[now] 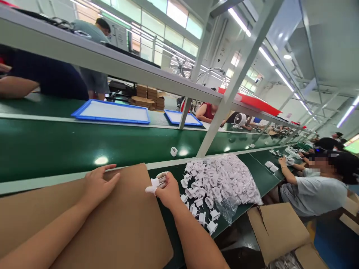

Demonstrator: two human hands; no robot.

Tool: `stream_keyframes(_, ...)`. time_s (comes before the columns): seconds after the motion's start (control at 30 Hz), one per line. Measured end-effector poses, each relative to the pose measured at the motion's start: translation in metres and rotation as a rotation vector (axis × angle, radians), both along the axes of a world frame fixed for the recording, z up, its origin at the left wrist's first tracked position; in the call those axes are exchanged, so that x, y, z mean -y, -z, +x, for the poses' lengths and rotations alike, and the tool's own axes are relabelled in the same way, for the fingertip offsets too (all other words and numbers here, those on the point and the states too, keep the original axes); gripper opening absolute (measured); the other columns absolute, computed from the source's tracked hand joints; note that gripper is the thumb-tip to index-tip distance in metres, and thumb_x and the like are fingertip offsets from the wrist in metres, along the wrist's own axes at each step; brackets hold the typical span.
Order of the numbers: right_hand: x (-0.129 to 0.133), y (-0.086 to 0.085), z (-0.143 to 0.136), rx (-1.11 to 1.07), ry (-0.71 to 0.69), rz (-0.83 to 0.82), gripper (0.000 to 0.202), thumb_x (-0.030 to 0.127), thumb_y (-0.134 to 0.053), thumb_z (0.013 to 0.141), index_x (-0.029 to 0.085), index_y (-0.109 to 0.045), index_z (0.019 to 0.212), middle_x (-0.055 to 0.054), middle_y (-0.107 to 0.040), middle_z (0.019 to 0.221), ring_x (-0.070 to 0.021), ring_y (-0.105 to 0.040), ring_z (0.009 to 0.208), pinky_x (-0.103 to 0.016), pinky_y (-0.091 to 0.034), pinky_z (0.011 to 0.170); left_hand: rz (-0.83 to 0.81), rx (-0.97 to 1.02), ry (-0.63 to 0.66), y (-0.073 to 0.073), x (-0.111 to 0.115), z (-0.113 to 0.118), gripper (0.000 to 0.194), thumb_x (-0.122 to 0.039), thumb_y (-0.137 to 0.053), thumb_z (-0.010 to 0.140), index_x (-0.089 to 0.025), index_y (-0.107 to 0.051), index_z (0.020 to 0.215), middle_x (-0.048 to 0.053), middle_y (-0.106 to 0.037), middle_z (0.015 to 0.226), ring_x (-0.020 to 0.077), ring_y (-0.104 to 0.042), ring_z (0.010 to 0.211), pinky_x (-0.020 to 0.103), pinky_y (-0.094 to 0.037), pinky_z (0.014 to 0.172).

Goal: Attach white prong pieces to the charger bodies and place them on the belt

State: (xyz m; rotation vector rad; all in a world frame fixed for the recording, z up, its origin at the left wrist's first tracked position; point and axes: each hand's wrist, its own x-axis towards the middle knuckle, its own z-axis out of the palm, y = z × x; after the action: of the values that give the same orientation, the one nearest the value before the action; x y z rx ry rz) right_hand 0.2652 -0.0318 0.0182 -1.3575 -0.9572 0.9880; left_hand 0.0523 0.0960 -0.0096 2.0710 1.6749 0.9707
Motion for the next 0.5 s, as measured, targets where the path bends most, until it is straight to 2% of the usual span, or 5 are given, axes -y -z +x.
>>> stream_keyframes(0.13,-0.005,0.0,0.003,-0.345,-0.046,-0.028,0.057,0.035,-0.096,0.049,0.021,-0.063,0.094,0.005,-0.066,0.072,-0.0093,-0.056,0.055,-0.022,-0.048,0.051,-0.072,0.093,-0.003,-0.004,0.008,0.004,0.053,-0.041,-0.046,0.086,-0.011,-0.063,0.126,0.016,-0.066,0.132,0.0353,-0.048,0.133,0.048,-0.037,0.118)
stream_keyframes(0.27,-0.008,0.003,0.009,-0.413,-0.075,-0.083,0.047,0.038,-0.092,0.06,0.02,-0.066,0.095,0.002,-0.067,0.076,-0.0102,-0.061,0.061,-0.023,-0.054,0.056,-0.111,0.141,0.004,-0.005,0.012,0.002,0.049,-0.038,-0.049,0.09,-0.012,-0.062,0.129,0.015,-0.064,0.133,0.0346,-0.043,0.136,0.048,-0.039,0.116)
stream_keyframes(0.5,-0.009,0.009,0.012,-0.511,-0.079,-0.141,0.039,0.026,-0.089,0.064,0.02,-0.068,0.097,0.0,-0.07,0.084,-0.0097,-0.063,0.066,-0.021,-0.056,0.06,-0.103,0.134,0.007,-0.007,0.014,0.003,0.047,-0.033,-0.049,0.091,-0.011,-0.062,0.129,0.013,-0.065,0.128,0.0333,-0.044,0.133,0.046,-0.038,0.116)
